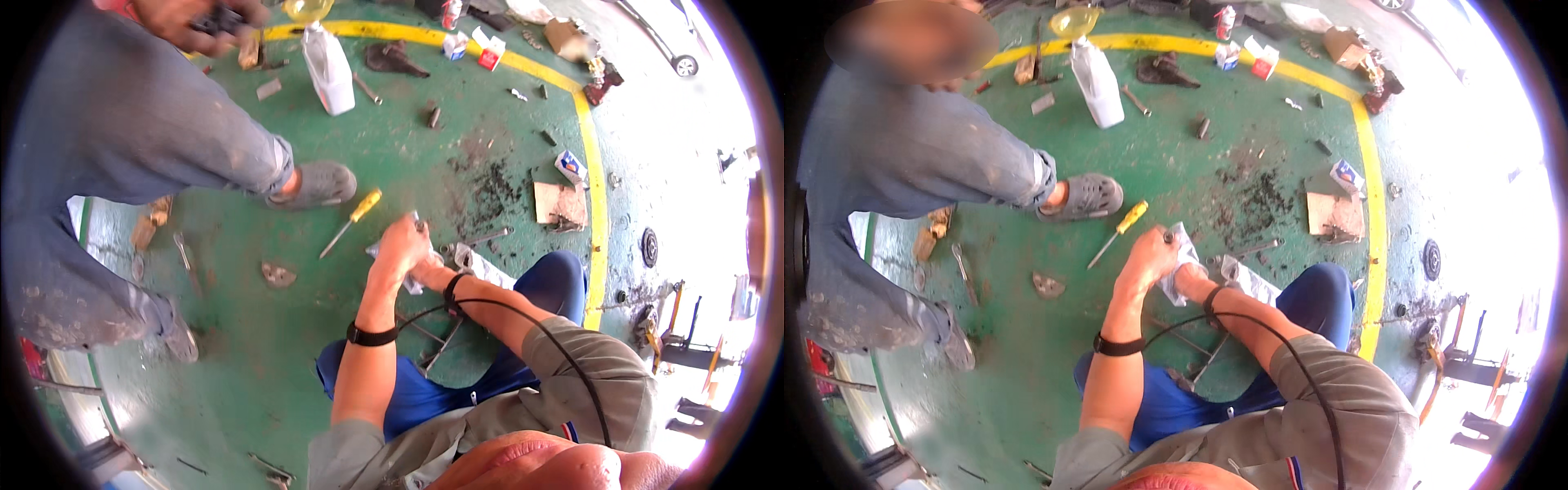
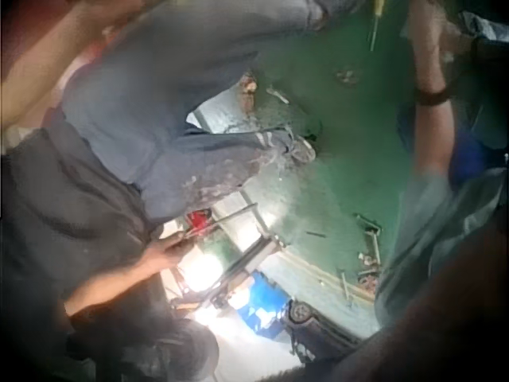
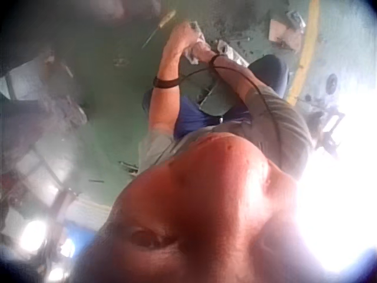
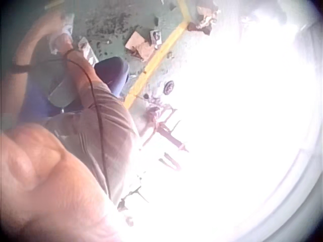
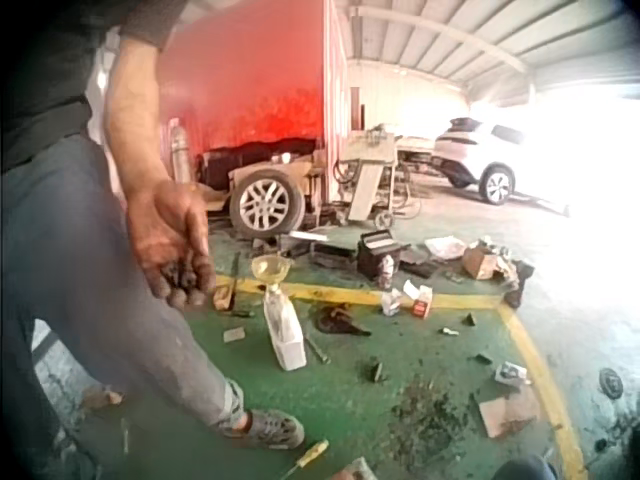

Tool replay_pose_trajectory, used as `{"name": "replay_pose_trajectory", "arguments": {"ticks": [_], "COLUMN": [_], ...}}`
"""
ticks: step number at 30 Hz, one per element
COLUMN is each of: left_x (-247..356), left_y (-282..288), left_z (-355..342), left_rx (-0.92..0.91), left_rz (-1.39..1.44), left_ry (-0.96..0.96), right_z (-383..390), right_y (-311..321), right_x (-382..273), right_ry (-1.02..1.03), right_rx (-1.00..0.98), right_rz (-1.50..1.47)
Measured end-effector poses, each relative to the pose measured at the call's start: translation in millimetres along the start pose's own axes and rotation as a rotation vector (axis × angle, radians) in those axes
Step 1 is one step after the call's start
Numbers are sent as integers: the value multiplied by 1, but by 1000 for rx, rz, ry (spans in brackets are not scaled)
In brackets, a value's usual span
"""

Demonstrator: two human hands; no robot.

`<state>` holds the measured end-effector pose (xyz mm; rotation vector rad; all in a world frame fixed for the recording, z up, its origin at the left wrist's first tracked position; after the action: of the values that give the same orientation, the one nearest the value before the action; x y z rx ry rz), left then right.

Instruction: The person uses metal rods to work on a car's undercarriage, then handles small black parts and screws taken from a plastic bag.

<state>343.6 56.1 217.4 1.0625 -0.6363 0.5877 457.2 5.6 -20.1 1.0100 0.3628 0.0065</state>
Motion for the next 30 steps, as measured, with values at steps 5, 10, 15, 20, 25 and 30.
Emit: {"name": "replay_pose_trajectory", "arguments": {"ticks": [5, 10, 15, 20, 25, 30], "left_x": [-1, 7, 1, 8, -17, -4], "left_y": [-4, 5, 7, 17, 8, 27], "left_z": [0, -2, 1, 5, -8, 0], "left_rx": [-65, -105, -94, -101, 5, -145], "left_rz": [-42, -36, -32, -3, 184, 758], "left_ry": [55, 51, 56, 79, 58, 28], "right_z": [2, -6, -6, -1, 31, 74], "right_y": [-2, -5, -7, -8, 95, 214], "right_x": [-3, -8, -10, 7, -39, -98], "right_ry": [-26, -19, -14, -5, 267, 402], "right_rx": [-9, -18, -15, 20, 156, 50], "right_rz": [-32, -31, -43, -70, 7, 305]}}
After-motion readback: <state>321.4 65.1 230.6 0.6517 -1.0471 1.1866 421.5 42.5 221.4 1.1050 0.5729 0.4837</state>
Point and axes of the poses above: each hand's wrist, its own z-axis away from the middle knuckle, its own y-axis out of the back of the hand, x = y × z, the point moved 1 cm from there along -z, towards the middle knuckle, and after that the axes turned 2 degrees about y, right-handed, at the moved point
